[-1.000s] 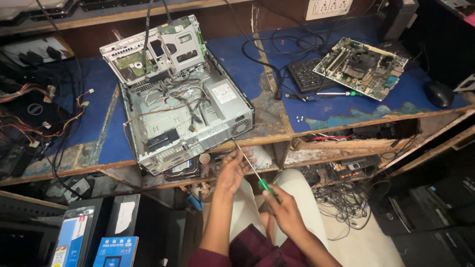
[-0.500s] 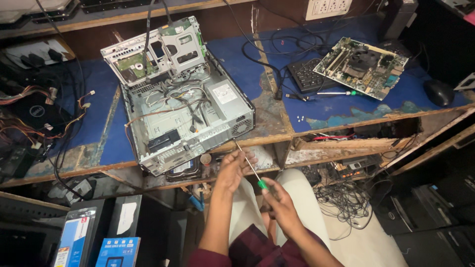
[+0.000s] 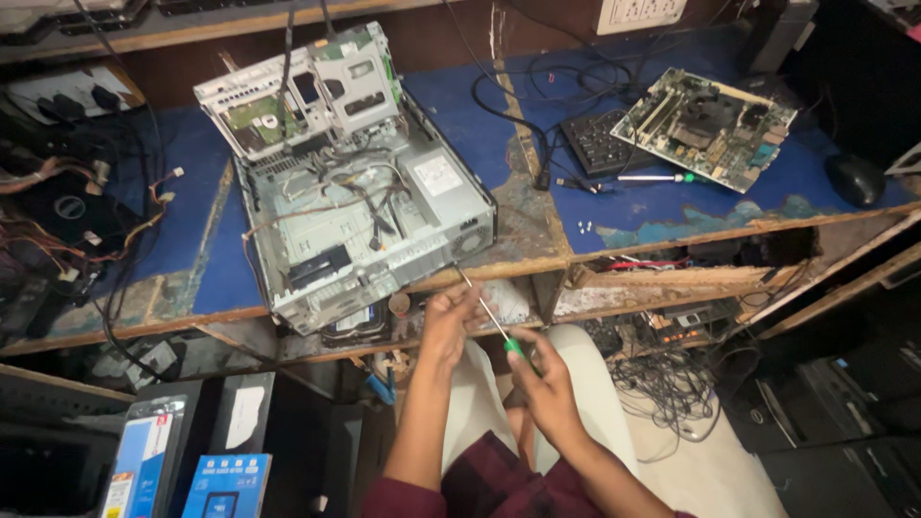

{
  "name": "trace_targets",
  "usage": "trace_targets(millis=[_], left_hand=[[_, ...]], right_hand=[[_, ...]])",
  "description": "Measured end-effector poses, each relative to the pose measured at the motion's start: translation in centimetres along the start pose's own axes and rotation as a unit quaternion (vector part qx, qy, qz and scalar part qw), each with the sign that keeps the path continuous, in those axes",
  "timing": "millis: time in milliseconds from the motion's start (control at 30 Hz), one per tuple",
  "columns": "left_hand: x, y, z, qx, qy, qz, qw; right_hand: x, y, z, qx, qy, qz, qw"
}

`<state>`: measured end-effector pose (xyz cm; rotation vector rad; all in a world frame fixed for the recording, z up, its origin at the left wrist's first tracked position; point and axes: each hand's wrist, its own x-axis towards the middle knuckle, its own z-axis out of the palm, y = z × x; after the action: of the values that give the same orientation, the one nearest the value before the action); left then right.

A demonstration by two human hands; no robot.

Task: The person installs a power supply unit into a computer case and secures it with a screwdriver. They then place a motherboard into the case, aligning it with the mounting points.

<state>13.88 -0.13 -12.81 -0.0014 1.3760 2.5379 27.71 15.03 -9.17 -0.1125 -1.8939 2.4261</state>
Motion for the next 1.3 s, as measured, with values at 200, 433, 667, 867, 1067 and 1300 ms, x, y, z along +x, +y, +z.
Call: trace_targets(millis=[200, 433, 667, 867, 1067, 1300], left_hand=[[0.2, -0.2, 1.4, -0.044, 0.029, -0.016, 0.998], [-0.2, -1.1, 1.9, -0.084, -0.072, -0.045, 0.993], [0.2, -1.9, 2.5, -0.068, -0.056, -0.013, 0.996], [-1.3, -0.7, 3.6, 0.025, 0.006, -0.003, 1.000], [-1.9, 1.6, 9.2, 0.434, 0.084, 0.262, 0.858], [4.4, 2.9, 17.9, 0.556, 0.044, 0.432, 0.708]], right_hand=[[1.3, 0.0, 1.6, 0.117, -0.043, 0.061, 0.990], [2.1, -2.1, -1.0, 0.166, -0.010, 0.179, 0.970], [1.5, -2.6, -2.5, -0.191, 0.013, -0.028, 0.981], [2.2, -1.8, -4.0, 0.117, -0.035, 0.203, 0.972], [1.6, -0.6, -8.8, 0.087, 0.155, -0.028, 0.984], [1.9, -1.2, -12.2, 0.088, 0.220, -0.069, 0.969]])
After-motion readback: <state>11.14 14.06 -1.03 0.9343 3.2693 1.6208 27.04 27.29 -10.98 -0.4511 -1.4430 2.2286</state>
